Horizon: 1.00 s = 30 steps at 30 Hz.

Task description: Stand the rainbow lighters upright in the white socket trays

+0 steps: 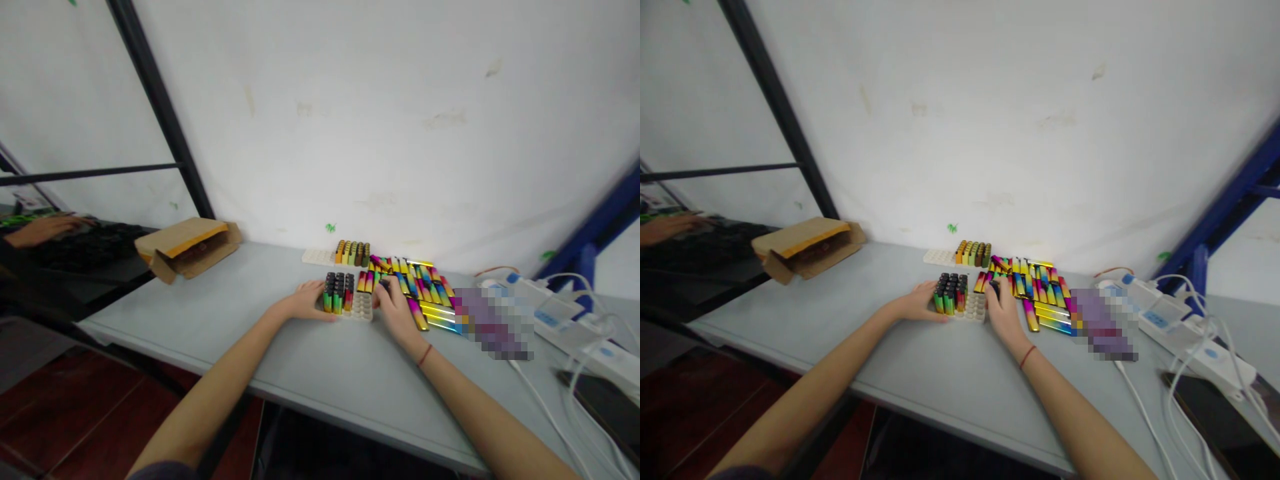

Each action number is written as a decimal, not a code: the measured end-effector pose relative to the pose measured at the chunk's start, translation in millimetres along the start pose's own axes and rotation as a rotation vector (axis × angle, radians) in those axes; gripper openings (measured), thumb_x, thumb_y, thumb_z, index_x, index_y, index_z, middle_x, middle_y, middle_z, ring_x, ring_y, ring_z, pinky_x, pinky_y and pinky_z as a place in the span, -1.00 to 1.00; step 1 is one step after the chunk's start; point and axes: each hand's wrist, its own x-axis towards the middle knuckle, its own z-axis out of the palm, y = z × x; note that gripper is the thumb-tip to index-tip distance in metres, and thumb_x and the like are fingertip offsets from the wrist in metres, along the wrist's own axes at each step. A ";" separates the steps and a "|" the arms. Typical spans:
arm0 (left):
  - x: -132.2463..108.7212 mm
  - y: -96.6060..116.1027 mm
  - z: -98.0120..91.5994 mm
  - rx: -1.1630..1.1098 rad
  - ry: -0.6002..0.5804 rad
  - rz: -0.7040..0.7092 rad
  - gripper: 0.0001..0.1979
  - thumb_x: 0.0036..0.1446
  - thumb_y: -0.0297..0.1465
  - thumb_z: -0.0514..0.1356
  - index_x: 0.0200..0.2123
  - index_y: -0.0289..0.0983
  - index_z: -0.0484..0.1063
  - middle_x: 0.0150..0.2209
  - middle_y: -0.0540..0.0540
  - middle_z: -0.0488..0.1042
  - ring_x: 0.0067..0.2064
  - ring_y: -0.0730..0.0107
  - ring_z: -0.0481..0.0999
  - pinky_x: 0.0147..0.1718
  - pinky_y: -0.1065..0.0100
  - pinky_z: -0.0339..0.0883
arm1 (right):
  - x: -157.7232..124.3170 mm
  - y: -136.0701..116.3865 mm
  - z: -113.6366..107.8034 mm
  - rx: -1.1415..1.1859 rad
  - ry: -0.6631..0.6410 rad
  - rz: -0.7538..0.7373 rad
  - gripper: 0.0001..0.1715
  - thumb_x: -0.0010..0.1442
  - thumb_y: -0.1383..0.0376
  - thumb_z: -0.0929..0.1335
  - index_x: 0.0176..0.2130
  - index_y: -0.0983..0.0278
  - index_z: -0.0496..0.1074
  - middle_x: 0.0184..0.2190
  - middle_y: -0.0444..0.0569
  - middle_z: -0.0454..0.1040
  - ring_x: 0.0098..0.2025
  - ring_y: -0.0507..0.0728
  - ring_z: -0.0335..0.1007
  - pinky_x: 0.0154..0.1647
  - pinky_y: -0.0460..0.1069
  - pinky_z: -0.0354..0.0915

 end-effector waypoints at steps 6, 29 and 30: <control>-0.1 1.2 -0.5 0.008 -0.007 -0.011 -0.04 -0.05 0.10 0.31 0.30 -0.28 0.14 0.28 -0.27 0.24 0.27 -0.17 0.22 0.26 0.02 0.02 | -2.3 -11.9 0.8 0.040 -0.082 -0.058 -0.62 0.18 0.02 0.35 -0.16 0.26 0.43 -0.17 0.06 0.50 -0.17 0.17 0.45 -0.20 0.04 0.38; -0.8 1.1 -0.3 -0.023 0.022 -0.008 -0.10 -0.09 0.04 0.37 0.24 -0.25 0.22 0.24 -0.26 0.29 0.26 -0.16 0.24 0.25 0.00 0.06 | -18.4 -9.5 25.8 -0.109 -0.126 -0.226 -0.80 0.20 0.19 0.35 -0.18 0.23 0.37 -0.26 0.02 0.48 -0.31 0.12 0.49 -0.31 0.01 0.48; -0.8 1.1 -0.5 -0.021 0.016 -0.007 -0.10 -0.08 0.04 0.37 0.25 -0.25 0.21 0.25 -0.27 0.28 0.26 -0.15 0.23 0.25 -0.01 0.05 | -18.5 -9.4 26.6 -0.112 -0.127 -0.225 -0.80 0.21 0.19 0.34 -0.18 0.24 0.37 -0.27 0.02 0.48 -0.31 0.12 0.49 -0.31 0.01 0.48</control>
